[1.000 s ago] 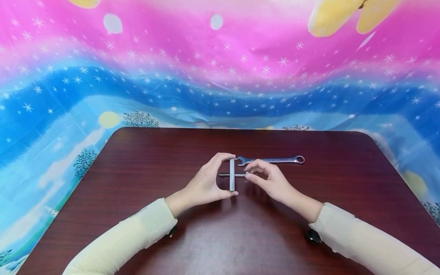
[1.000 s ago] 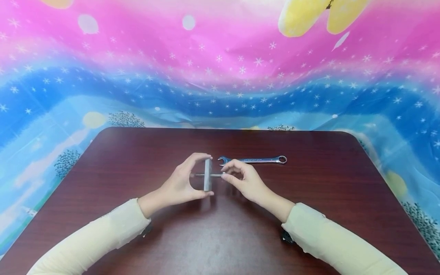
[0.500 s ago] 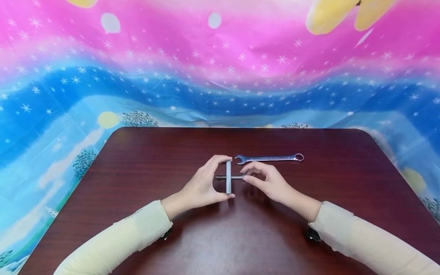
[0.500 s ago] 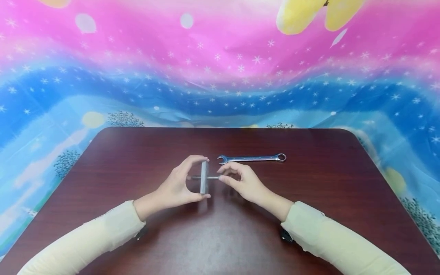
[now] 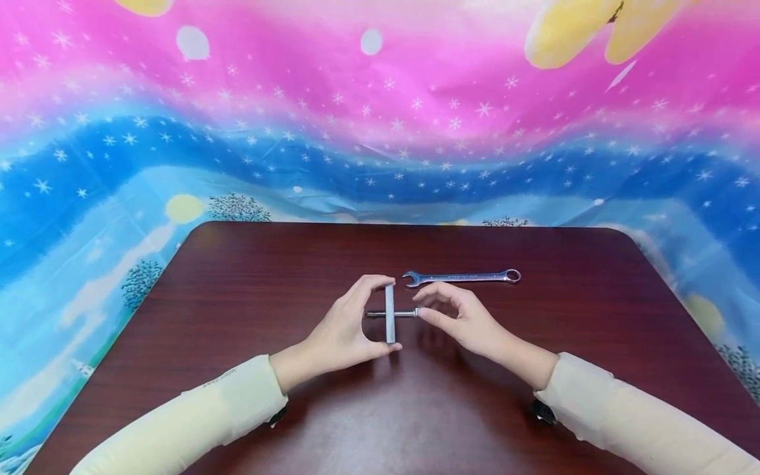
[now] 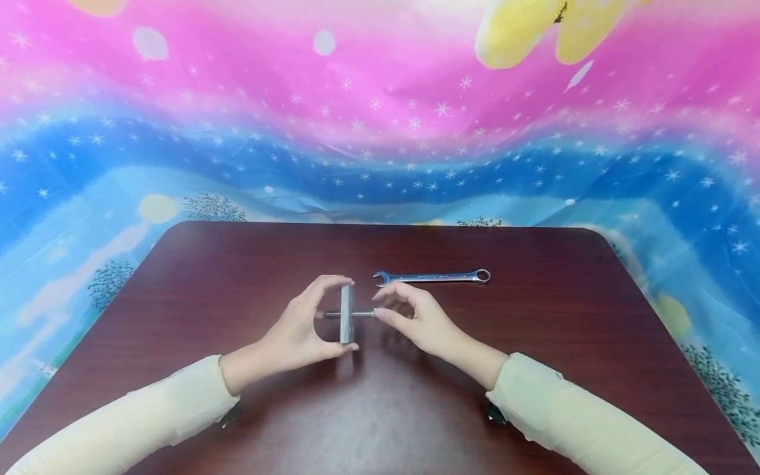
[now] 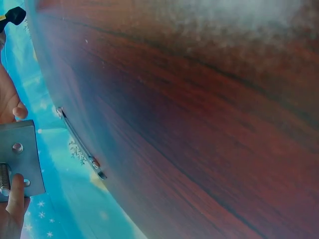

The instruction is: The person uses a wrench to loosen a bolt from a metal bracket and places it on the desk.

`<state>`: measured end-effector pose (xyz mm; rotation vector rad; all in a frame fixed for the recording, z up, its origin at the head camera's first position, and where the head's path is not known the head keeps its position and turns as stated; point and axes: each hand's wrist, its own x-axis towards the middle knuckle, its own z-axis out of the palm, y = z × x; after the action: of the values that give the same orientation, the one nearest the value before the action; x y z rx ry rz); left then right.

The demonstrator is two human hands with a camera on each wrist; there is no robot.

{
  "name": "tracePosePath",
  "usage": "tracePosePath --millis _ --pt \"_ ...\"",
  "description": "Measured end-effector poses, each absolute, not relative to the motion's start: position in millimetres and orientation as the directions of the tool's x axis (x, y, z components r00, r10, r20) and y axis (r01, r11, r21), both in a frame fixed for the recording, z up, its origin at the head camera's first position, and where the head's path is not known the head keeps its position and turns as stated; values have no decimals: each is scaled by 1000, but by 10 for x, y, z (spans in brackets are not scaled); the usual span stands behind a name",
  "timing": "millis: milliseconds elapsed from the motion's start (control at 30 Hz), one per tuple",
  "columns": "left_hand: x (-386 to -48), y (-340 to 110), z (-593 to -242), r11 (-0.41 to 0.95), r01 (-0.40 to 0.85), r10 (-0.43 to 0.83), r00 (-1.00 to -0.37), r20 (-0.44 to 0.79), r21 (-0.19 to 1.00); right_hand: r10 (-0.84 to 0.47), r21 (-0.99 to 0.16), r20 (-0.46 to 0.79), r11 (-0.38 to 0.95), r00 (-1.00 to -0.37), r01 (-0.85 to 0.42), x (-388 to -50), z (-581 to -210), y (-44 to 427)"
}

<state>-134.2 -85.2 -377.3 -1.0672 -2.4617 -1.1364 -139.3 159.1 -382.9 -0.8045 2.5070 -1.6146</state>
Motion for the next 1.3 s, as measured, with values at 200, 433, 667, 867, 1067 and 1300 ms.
tracePosePath --millis 200,433,667,867,1067,1300 --pt "-1344 -845 -3770 443 699 523 -710 470 562 -468 -891 195 283 -862 -355 -1402 -3836 1561" --pt "-1400 -811 -3789 442 694 527 -714 461 569 -435 -842 268 328 -860 -428 -1436 -3894 1573" --pt "-1456 -801 -3802 444 691 527 -716 458 570 -443 -884 231 276 -866 -377 -1491 -3932 1610" --pt "-1492 -792 -3800 441 699 529 -709 467 562 -457 -910 219 223 -862 -349 -1541 -3956 1613" --pt "-1505 -789 -3803 440 692 530 -715 457 573 -429 -882 240 279 -871 -380 -1540 -3942 1600" --pt "-1525 -815 -3797 427 669 514 -734 445 609 -425 -861 264 302 -866 -410 -1543 -3937 1599"
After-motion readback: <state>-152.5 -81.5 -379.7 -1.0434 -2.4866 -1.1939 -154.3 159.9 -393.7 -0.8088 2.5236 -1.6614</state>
